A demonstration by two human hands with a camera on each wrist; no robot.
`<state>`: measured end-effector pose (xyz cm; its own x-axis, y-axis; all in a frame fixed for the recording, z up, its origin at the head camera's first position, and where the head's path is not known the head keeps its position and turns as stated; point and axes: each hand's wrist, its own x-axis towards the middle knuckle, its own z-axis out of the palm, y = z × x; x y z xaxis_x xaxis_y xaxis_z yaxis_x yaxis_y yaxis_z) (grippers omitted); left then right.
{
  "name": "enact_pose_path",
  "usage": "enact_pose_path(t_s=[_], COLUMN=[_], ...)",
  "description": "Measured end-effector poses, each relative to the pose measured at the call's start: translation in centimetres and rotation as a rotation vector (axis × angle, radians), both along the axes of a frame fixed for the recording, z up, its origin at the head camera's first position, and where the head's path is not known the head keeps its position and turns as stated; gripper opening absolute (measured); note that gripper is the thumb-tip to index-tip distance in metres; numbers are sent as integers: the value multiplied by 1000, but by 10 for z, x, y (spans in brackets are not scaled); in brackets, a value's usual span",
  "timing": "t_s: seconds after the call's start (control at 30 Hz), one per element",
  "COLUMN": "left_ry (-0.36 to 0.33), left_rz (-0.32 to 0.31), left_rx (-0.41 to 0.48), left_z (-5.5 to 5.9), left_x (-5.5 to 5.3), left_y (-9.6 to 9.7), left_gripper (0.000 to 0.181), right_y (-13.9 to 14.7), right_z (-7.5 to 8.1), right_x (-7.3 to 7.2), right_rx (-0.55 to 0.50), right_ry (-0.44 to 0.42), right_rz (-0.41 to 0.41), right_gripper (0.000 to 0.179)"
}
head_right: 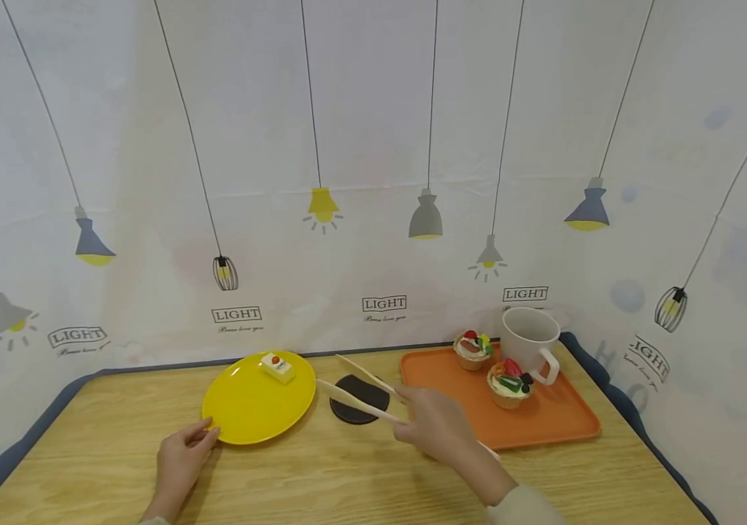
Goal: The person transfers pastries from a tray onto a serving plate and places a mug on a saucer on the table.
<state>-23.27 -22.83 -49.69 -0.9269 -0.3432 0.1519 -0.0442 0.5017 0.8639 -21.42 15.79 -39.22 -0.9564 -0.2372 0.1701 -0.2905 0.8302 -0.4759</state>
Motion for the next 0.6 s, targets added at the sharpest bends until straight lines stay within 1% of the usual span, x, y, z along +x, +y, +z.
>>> enact_pose_path(t_s=[0.13, 0.3, 0.6], left_ry=[-2, -11, -23], left_rz=[4, 2, -6], left_rx=[4, 10, 26], left_z=[0, 0, -1], left_x=[0, 0, -1], left_y=[1, 0, -1], left_gripper=[33, 34, 34], right_y=[6, 13, 27], right_z=[0, -2, -4], right_x=[3, 5, 8], right_rx=[-1, -14, -23], right_ry=[2, -2, -11], right_rz=[-32, -52, -69], right_gripper=[52, 51, 51])
